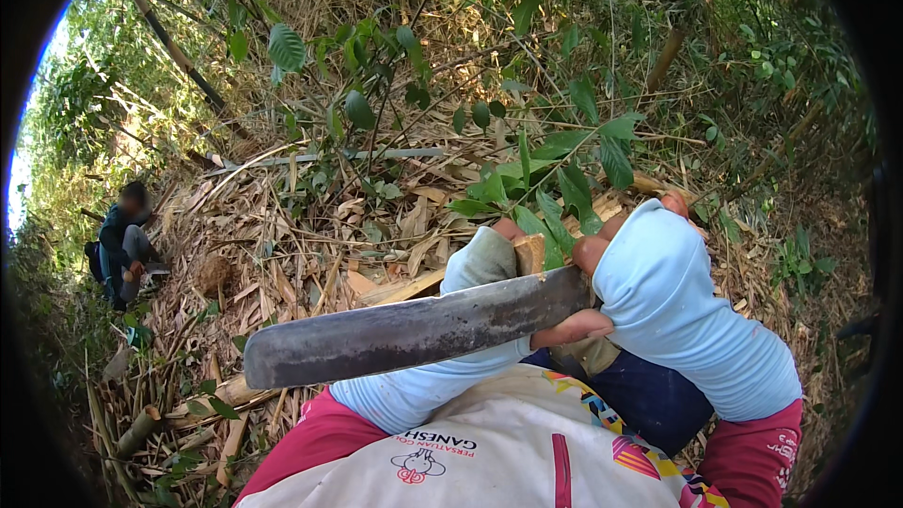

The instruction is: The person uses a large machete to split a long piece of bamboo into thinner strips. They hold the bamboo vertically and repeatedly strike it with the machete to separate the material. The task is performed in a forest environment with another person visible in the background.

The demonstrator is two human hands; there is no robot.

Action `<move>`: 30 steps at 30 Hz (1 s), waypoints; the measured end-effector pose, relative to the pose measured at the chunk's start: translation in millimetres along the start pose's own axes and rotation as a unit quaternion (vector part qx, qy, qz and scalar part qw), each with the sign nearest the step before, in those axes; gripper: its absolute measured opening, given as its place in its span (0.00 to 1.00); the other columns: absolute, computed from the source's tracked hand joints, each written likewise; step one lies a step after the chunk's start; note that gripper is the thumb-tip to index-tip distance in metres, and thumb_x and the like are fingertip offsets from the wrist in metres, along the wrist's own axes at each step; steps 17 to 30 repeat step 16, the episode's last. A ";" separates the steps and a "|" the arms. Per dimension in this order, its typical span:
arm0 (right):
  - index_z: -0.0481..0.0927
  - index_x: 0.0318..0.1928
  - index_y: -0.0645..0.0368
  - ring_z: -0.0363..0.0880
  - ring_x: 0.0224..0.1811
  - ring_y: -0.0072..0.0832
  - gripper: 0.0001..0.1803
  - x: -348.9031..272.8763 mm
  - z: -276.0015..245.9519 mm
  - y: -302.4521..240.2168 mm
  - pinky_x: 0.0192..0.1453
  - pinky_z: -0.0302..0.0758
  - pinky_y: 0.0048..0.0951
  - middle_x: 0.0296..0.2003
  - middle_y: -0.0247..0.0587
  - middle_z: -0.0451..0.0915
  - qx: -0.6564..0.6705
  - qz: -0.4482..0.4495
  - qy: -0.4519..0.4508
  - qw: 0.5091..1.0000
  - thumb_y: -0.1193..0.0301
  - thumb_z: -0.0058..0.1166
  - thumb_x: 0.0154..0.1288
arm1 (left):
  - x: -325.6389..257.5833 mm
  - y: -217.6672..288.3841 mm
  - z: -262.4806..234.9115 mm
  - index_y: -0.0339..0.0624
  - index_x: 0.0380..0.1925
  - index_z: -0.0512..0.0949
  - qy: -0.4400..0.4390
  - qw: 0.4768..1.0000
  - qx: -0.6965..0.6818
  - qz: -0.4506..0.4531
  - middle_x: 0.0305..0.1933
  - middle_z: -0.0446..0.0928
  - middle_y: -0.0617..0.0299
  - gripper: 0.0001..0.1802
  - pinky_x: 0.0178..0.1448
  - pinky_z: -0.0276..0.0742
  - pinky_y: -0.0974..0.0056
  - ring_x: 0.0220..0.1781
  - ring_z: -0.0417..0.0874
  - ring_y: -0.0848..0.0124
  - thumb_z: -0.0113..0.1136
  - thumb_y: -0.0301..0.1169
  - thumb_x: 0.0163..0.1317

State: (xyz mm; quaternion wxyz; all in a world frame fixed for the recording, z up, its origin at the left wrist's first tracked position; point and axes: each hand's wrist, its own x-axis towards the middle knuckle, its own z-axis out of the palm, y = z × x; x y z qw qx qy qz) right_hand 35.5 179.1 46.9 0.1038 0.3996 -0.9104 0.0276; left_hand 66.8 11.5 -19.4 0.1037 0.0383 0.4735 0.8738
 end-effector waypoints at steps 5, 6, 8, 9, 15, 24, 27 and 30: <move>0.73 0.29 0.48 0.77 0.27 0.36 0.11 -0.1 3.5 -1.2 0.34 0.65 0.51 0.19 0.35 0.72 -0.012 0.000 0.008 1.000 0.57 0.51 0.51 | 0.8 0.3 -10.5 0.34 0.58 0.61 -0.081 0.987 0.114 0.075 0.57 0.74 0.55 0.50 0.59 0.72 0.67 0.57 0.76 0.71 0.82 0.39 0.40; 0.73 0.29 0.48 0.77 0.27 0.35 0.10 -0.8 5.1 -1.0 0.34 0.65 0.50 0.20 0.35 0.72 0.015 0.008 0.005 1.000 0.57 0.51 0.51 | 0.0 8.7 -4.0 0.34 0.58 0.60 -0.079 0.994 0.069 0.040 0.57 0.73 0.55 0.50 0.60 0.71 0.66 0.57 0.76 0.71 0.82 0.40 0.40; 0.73 0.29 0.48 0.77 0.27 0.35 0.09 -2.7 10.1 -0.7 0.34 0.65 0.49 0.20 0.35 0.72 0.068 0.022 -0.001 0.997 0.58 0.50 0.51 | 0.1 11.6 -6.5 0.33 0.59 0.59 -0.098 0.970 0.186 0.121 0.59 0.72 0.54 0.51 0.62 0.70 0.65 0.59 0.74 0.70 0.82 0.40 0.40; 0.73 0.30 0.48 0.76 0.27 0.35 0.09 -3.7 13.4 -0.1 0.34 0.65 0.50 0.20 0.35 0.72 0.067 0.019 0.010 0.998 0.58 0.50 0.52 | 1.6 8.0 -14.6 0.33 0.59 0.59 -0.114 0.904 0.340 0.232 0.60 0.71 0.54 0.52 0.62 0.69 0.64 0.60 0.74 0.70 0.82 0.41 0.40; 0.72 0.33 0.49 0.77 0.30 0.40 0.12 -3.2 6.0 2.1 0.35 0.66 0.52 0.22 0.34 0.73 0.025 -0.017 -0.030 0.999 0.56 0.51 0.56 | -0.8 9.5 -19.0 0.34 0.61 0.57 -0.120 0.793 0.495 0.335 0.62 0.69 0.53 0.52 0.65 0.67 0.63 0.63 0.71 0.69 0.81 0.40 0.42; 0.72 0.35 0.50 0.77 0.32 0.42 0.13 -3.3 5.4 2.4 0.36 0.67 0.53 0.22 0.35 0.73 0.028 -0.011 -0.050 0.998 0.56 0.51 0.57 | -0.7 9.5 -18.9 0.34 0.61 0.57 -0.120 0.793 0.495 0.335 0.62 0.69 0.53 0.52 0.65 0.67 0.63 0.63 0.71 0.69 0.81 0.40 0.42; 0.72 0.35 0.50 0.77 0.32 0.42 0.13 -3.3 5.4 2.4 0.36 0.67 0.53 0.22 0.35 0.73 0.028 -0.011 -0.050 0.998 0.56 0.51 0.57 | -0.7 9.5 -18.9 0.34 0.61 0.57 -0.120 0.793 0.495 0.335 0.62 0.69 0.53 0.52 0.65 0.67 0.63 0.63 0.71 0.69 0.81 0.40 0.42; 0.72 0.35 0.50 0.77 0.32 0.42 0.13 -3.3 5.4 2.4 0.36 0.67 0.53 0.22 0.35 0.73 0.028 -0.011 -0.050 0.998 0.56 0.51 0.57 | -0.7 9.5 -18.9 0.34 0.61 0.57 -0.120 0.793 0.495 0.335 0.62 0.69 0.53 0.52 0.65 0.67 0.63 0.63 0.71 0.69 0.81 0.40 0.42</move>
